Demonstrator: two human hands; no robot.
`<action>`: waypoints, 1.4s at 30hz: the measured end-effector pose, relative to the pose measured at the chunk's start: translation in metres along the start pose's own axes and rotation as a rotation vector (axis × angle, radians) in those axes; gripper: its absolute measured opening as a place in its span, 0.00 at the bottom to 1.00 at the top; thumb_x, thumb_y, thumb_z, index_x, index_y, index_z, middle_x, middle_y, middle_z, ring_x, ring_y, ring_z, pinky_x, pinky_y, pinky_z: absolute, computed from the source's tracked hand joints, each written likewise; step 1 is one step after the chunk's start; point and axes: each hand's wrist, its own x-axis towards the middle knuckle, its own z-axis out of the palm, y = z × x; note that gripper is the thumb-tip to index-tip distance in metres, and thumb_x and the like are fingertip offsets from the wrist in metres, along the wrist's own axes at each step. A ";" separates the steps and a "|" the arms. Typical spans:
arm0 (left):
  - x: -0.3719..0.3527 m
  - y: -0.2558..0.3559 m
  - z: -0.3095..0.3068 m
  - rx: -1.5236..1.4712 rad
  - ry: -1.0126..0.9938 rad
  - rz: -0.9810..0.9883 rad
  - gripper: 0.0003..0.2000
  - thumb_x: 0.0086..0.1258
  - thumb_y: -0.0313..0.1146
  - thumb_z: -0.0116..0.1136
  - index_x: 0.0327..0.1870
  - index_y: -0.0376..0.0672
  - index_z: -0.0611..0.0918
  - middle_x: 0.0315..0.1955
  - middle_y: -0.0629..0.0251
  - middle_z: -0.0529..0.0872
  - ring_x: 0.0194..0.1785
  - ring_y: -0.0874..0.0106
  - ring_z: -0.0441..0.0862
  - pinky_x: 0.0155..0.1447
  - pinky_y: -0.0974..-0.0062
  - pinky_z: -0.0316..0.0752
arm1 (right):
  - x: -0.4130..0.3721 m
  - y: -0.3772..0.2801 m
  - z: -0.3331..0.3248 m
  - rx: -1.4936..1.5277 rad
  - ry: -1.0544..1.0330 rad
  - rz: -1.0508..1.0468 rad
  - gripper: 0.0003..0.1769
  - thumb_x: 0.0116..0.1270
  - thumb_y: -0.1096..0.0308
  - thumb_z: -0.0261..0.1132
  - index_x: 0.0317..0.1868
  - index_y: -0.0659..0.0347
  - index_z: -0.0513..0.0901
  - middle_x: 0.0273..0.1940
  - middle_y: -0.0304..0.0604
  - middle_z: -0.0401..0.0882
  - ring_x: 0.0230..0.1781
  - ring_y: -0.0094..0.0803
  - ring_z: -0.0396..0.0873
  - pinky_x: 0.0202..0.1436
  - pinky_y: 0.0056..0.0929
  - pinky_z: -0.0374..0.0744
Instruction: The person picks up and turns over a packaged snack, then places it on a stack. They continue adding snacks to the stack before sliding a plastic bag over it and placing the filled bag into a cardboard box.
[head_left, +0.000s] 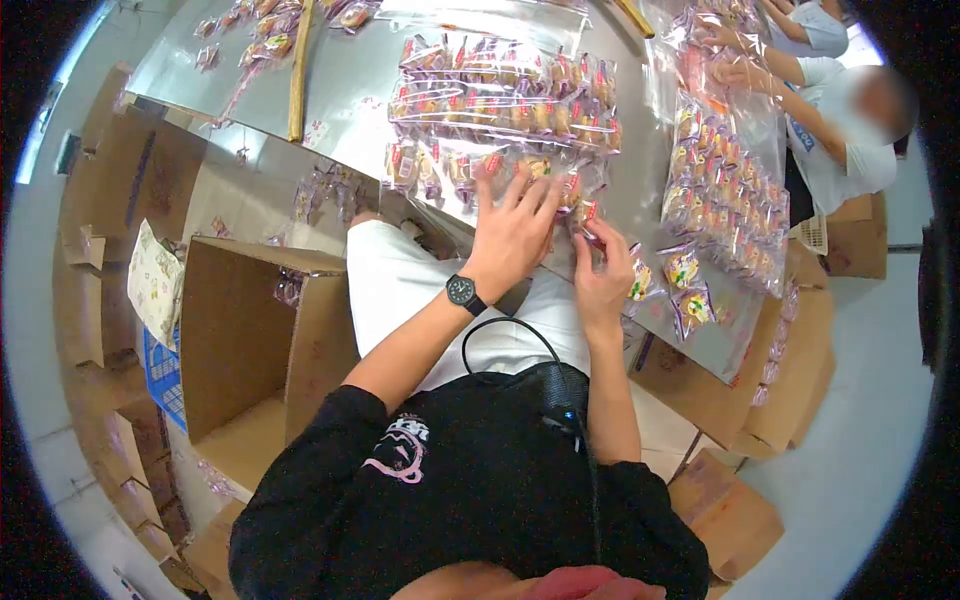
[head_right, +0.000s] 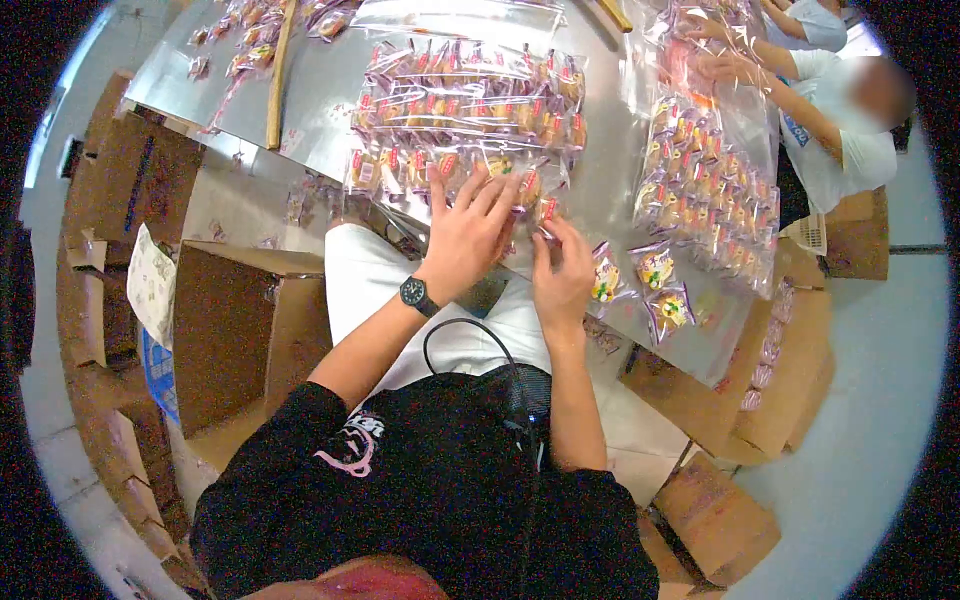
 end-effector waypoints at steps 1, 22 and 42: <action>0.000 0.002 0.000 -0.018 0.014 -0.012 0.32 0.71 0.37 0.64 0.77 0.46 0.73 0.67 0.61 0.81 0.75 0.59 0.73 0.80 0.20 0.38 | -0.002 0.006 0.000 -0.032 0.009 -0.076 0.16 0.67 0.75 0.74 0.55 0.65 0.86 0.60 0.53 0.87 0.58 0.51 0.86 0.61 0.44 0.83; 0.000 0.017 0.039 -0.193 0.272 0.022 0.20 0.63 0.39 0.72 0.58 0.58 0.87 0.69 0.62 0.80 0.72 0.51 0.75 0.80 0.38 0.61 | 0.065 0.025 -0.029 -0.063 -0.317 -0.092 0.26 0.66 0.79 0.68 0.66 0.61 0.81 0.58 0.54 0.86 0.54 0.52 0.86 0.55 0.45 0.85; 0.004 0.034 0.029 -0.284 0.253 -0.109 0.25 0.63 0.40 0.74 0.63 0.54 0.84 0.71 0.59 0.79 0.75 0.54 0.75 0.85 0.37 0.50 | 0.077 0.030 -0.020 -0.165 -0.092 -0.385 0.18 0.68 0.76 0.68 0.58 0.59 0.85 0.45 0.51 0.89 0.45 0.47 0.88 0.47 0.43 0.85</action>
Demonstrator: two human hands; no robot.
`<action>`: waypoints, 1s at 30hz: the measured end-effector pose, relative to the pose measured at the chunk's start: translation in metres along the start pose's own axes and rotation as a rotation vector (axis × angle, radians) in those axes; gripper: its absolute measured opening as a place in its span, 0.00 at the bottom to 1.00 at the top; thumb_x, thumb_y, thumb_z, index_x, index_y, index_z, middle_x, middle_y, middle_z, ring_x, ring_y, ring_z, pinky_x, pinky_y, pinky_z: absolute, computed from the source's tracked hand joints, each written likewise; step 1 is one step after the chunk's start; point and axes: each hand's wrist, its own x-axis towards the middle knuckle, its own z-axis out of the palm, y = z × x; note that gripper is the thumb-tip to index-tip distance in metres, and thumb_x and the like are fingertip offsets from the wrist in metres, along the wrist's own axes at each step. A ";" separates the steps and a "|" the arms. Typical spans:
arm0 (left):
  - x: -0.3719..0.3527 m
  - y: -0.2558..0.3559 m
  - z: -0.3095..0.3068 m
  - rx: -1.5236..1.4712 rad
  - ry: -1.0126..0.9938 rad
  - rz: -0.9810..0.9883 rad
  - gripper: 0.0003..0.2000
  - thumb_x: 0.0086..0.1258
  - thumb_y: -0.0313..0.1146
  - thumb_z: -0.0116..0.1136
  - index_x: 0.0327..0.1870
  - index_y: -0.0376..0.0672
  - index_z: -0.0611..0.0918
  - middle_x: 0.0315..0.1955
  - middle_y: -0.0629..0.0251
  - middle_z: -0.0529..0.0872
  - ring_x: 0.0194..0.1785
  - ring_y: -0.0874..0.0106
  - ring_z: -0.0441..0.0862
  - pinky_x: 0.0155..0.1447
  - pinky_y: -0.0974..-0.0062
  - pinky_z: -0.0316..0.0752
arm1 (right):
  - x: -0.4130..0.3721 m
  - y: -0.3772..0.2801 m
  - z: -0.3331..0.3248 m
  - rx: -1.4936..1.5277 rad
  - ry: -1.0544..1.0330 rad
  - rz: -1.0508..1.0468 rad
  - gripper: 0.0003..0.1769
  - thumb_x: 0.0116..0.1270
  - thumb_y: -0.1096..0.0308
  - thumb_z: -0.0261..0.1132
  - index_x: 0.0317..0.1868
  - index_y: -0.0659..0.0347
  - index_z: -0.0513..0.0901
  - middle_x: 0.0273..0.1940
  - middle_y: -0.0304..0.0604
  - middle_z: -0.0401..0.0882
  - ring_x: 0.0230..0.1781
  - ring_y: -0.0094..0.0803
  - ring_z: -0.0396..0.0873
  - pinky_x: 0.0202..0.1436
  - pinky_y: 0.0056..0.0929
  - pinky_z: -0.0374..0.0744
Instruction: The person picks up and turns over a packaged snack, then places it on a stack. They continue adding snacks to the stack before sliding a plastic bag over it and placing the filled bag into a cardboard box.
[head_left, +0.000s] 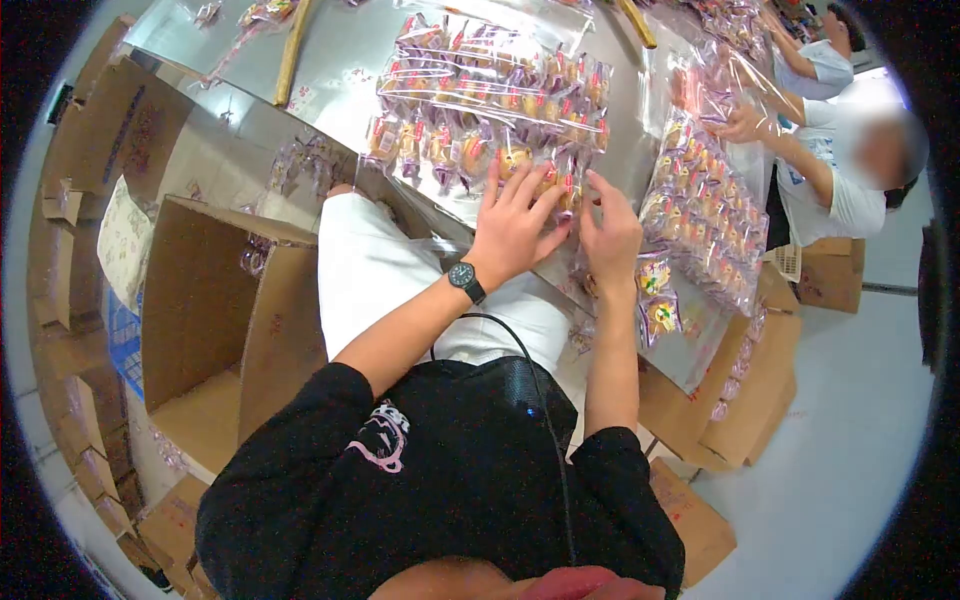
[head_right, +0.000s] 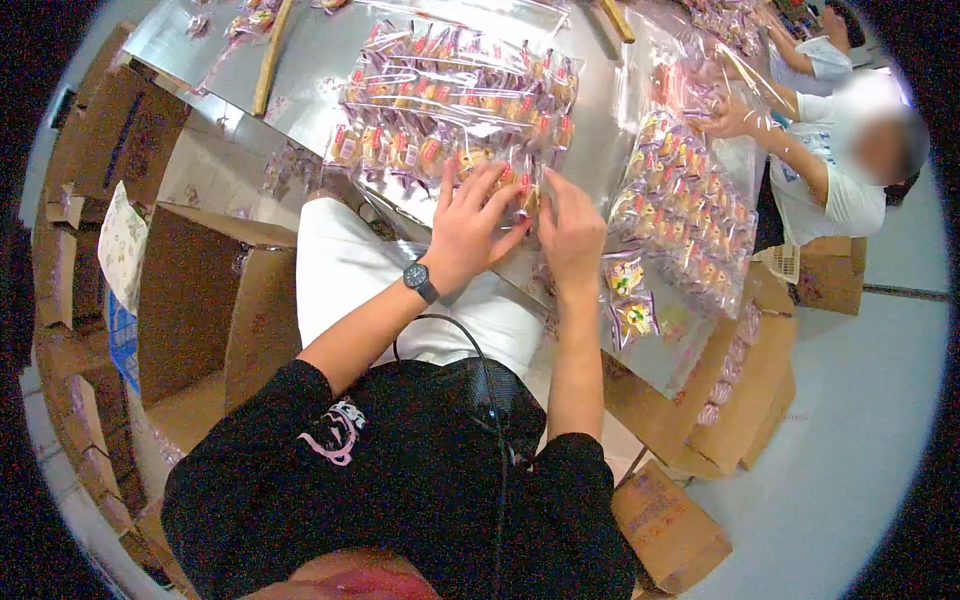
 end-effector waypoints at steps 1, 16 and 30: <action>0.001 -0.001 0.001 0.016 -0.014 0.006 0.26 0.62 0.41 0.74 0.63 0.54 0.84 0.71 0.59 0.79 0.75 0.54 0.75 0.85 0.37 0.50 | 0.002 0.002 0.000 -0.007 -0.022 -0.014 0.17 0.68 0.76 0.68 0.57 0.59 0.86 0.44 0.50 0.89 0.43 0.46 0.88 0.46 0.42 0.85; -0.011 -0.006 0.016 0.060 0.005 0.118 0.35 0.58 0.40 0.75 0.71 0.55 0.80 0.68 0.64 0.82 0.72 0.55 0.77 0.84 0.32 0.51 | 0.018 -0.008 -0.006 -0.216 0.196 -0.078 0.15 0.65 0.74 0.72 0.53 0.59 0.87 0.47 0.48 0.86 0.48 0.46 0.86 0.49 0.42 0.85; 0.001 0.006 0.015 0.047 -0.059 0.039 0.36 0.59 0.42 0.73 0.74 0.53 0.79 0.69 0.62 0.81 0.74 0.57 0.76 0.84 0.28 0.42 | -0.024 0.019 0.011 0.214 0.310 0.159 0.10 0.71 0.77 0.73 0.51 0.68 0.88 0.43 0.48 0.89 0.40 0.32 0.90 0.43 0.30 0.88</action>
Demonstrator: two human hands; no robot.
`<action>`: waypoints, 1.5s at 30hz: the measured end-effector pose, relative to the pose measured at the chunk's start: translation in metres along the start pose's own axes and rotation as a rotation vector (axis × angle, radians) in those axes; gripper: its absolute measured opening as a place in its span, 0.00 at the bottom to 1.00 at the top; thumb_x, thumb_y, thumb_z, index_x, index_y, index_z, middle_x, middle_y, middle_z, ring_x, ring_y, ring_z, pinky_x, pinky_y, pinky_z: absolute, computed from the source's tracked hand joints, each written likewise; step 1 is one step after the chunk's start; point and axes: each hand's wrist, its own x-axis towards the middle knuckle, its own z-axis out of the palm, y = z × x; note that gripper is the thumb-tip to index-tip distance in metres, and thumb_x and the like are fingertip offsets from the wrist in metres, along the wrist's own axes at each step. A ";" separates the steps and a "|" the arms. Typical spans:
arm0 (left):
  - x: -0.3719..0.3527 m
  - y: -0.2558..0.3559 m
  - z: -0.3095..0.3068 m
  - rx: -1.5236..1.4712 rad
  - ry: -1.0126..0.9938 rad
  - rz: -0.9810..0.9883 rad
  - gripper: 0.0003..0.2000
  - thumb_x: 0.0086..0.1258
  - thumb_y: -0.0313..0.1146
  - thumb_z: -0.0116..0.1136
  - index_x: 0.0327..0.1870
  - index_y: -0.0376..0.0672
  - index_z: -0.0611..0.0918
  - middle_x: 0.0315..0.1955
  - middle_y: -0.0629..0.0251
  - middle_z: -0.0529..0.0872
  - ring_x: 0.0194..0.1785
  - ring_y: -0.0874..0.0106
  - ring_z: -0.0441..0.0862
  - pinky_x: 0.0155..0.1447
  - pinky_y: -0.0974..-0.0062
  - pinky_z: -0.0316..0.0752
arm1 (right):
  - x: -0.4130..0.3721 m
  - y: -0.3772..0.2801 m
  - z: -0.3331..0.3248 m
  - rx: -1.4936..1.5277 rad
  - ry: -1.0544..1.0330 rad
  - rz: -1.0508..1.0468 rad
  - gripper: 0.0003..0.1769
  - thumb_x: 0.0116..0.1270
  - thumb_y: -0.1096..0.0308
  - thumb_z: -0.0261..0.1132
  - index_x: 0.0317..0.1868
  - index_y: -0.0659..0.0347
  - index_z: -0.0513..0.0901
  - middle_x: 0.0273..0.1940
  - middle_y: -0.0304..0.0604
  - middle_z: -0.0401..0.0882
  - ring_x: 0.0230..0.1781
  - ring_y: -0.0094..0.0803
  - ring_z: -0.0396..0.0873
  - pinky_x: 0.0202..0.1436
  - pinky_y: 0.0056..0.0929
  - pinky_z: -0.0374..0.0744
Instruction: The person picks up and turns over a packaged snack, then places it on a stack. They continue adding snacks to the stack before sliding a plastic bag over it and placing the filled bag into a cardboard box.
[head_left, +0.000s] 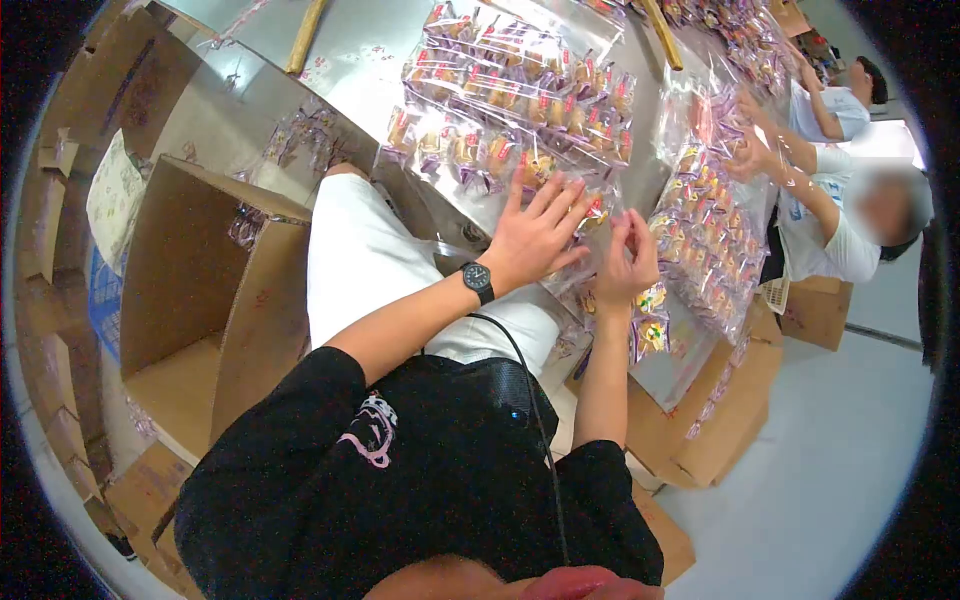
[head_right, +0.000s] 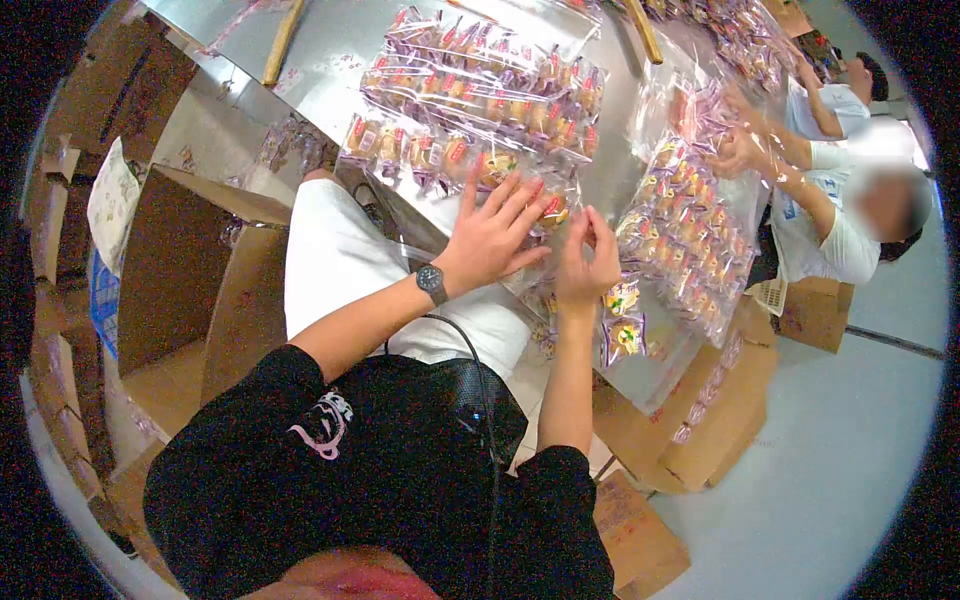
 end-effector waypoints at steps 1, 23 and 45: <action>0.001 -0.002 -0.001 0.038 -0.012 0.014 0.36 0.59 0.42 0.73 0.74 0.53 0.79 0.68 0.63 0.81 0.74 0.57 0.76 0.84 0.27 0.43 | 0.002 -0.003 0.000 -0.055 -0.038 -0.047 0.11 0.69 0.77 0.73 0.51 0.66 0.88 0.44 0.48 0.89 0.41 0.36 0.89 0.45 0.32 0.88; 0.024 -0.010 0.014 -0.007 0.013 -0.020 0.33 0.72 0.45 0.66 0.72 0.31 0.75 0.71 0.48 0.79 0.74 0.60 0.77 0.81 0.45 0.60 | 0.023 -0.019 -0.006 -0.337 -0.082 -0.339 0.15 0.65 0.79 0.73 0.52 0.63 0.89 0.43 0.49 0.91 0.36 0.44 0.89 0.42 0.38 0.87; 0.012 -0.043 -0.018 0.282 0.135 0.100 0.10 0.67 0.37 0.63 0.45 0.52 0.91 0.57 0.73 0.90 0.69 0.68 0.80 0.76 0.19 0.52 | 0.002 -0.070 0.039 -0.389 -0.504 0.077 0.27 0.76 0.73 0.60 0.75 0.65 0.74 0.76 0.57 0.72 0.68 0.61 0.78 0.64 0.50 0.83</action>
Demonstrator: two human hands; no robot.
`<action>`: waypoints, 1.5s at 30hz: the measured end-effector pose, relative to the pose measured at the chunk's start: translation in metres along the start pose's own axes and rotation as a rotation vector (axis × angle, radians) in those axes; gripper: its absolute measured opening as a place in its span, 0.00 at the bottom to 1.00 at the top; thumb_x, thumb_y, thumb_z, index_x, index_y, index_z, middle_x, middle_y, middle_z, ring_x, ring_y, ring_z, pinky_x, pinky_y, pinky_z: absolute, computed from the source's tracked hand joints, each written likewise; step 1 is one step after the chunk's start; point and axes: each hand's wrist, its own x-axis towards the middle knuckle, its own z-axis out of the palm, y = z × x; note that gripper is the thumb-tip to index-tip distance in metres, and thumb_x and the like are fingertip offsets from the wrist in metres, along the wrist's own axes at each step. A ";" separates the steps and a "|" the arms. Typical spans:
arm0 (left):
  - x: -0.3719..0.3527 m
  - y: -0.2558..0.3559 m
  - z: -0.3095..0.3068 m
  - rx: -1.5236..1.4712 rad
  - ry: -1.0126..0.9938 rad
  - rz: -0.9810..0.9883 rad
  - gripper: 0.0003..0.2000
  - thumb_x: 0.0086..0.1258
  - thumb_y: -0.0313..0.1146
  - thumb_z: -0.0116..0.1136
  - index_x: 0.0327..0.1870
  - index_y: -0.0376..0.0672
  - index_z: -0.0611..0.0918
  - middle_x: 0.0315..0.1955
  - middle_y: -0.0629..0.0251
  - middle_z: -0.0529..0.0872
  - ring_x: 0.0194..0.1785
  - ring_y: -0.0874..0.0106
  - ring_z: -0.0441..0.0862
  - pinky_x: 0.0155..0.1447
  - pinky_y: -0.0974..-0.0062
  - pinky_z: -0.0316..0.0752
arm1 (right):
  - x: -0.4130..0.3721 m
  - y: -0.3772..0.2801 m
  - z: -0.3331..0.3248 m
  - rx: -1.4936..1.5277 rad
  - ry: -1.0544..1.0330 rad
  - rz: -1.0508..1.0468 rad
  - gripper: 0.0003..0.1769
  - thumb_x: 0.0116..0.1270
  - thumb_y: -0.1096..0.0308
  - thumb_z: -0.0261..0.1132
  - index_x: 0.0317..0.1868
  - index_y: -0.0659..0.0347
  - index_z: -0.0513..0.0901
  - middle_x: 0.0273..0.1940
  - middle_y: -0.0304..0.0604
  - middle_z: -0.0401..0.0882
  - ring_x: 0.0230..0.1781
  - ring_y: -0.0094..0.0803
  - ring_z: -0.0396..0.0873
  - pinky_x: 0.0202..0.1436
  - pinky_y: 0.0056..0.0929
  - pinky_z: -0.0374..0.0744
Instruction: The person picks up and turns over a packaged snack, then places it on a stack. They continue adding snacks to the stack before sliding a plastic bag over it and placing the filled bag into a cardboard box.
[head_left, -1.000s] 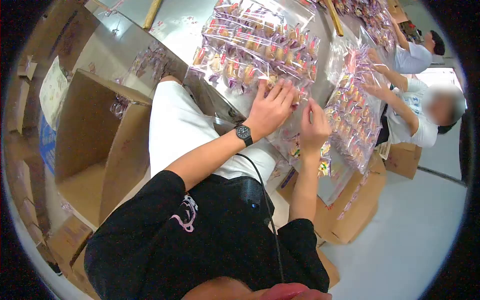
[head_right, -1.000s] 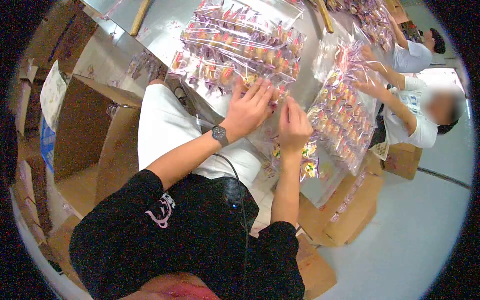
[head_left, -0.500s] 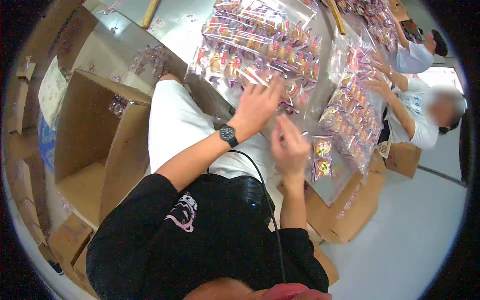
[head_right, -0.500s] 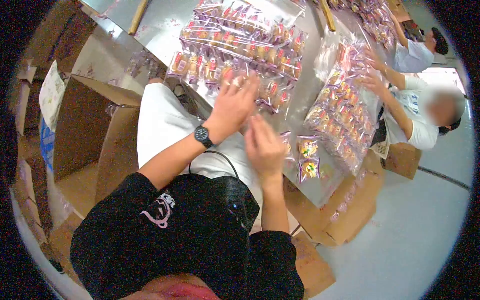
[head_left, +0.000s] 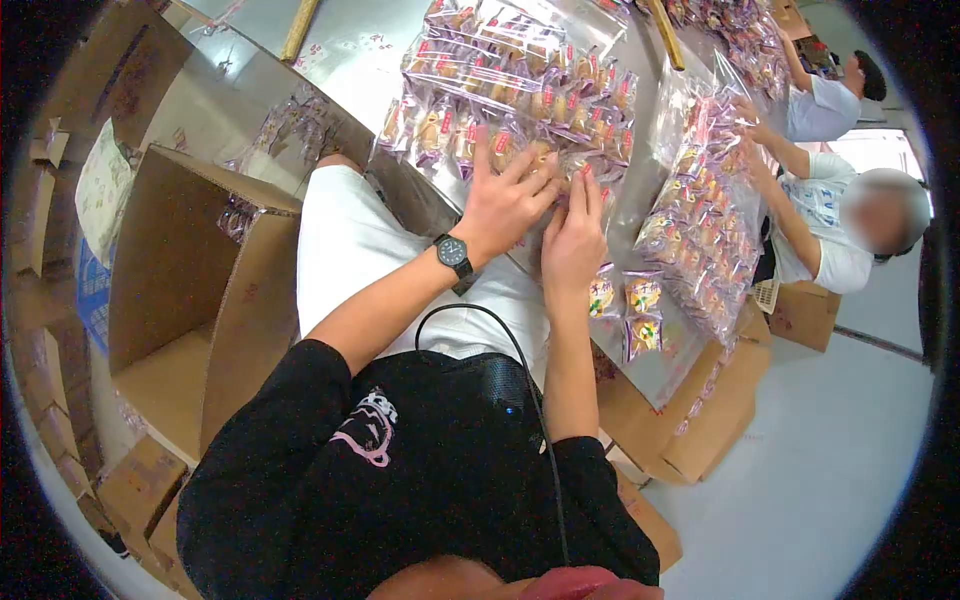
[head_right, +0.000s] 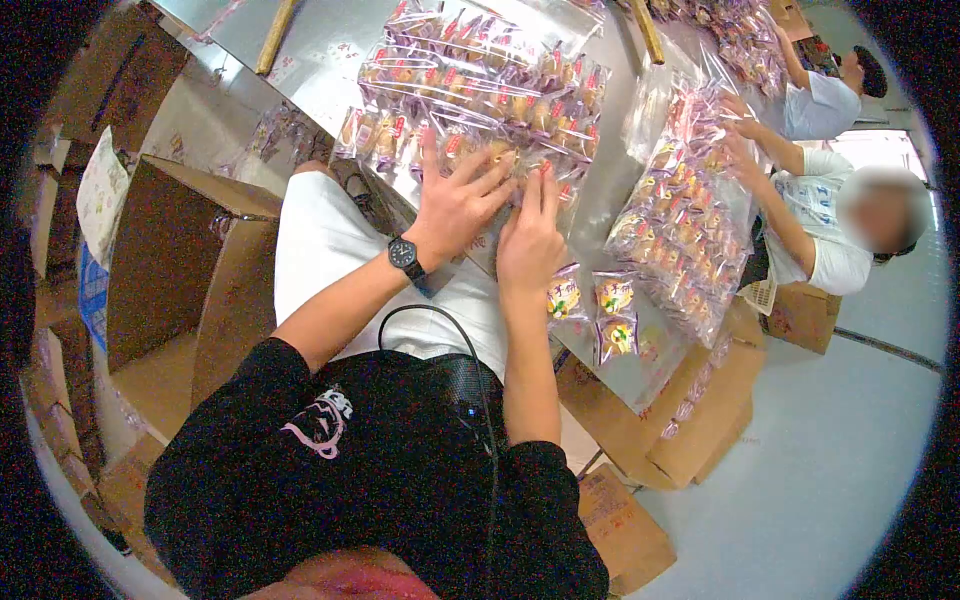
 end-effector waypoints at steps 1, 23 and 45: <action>-0.001 -0.001 0.002 -0.013 -0.008 -0.001 0.10 0.66 0.37 0.63 0.45 0.52 0.91 0.57 0.73 0.90 0.69 0.69 0.80 0.77 0.22 0.53 | 0.002 -0.001 0.000 -0.001 0.006 0.009 0.28 0.76 0.73 0.60 0.75 0.64 0.74 0.75 0.56 0.72 0.68 0.61 0.79 0.64 0.50 0.83; -0.023 -0.045 -0.029 0.067 0.007 -0.135 0.21 0.66 0.36 0.70 0.62 0.52 0.87 0.61 0.71 0.87 0.66 0.63 0.80 0.80 0.41 0.56 | 0.005 0.009 0.042 0.130 0.191 0.000 0.18 0.70 0.68 0.70 0.60 0.58 0.86 0.49 0.50 0.90 0.42 0.48 0.90 0.42 0.44 0.87; -0.022 -0.042 -0.033 0.035 0.065 -0.223 0.21 0.57 0.44 0.80 0.50 0.48 0.88 0.53 0.64 0.87 0.65 0.61 0.80 0.82 0.34 0.49 | 0.004 -0.023 0.014 0.049 0.117 -0.053 0.24 0.70 0.63 0.71 0.64 0.59 0.81 0.52 0.52 0.87 0.45 0.55 0.89 0.45 0.49 0.86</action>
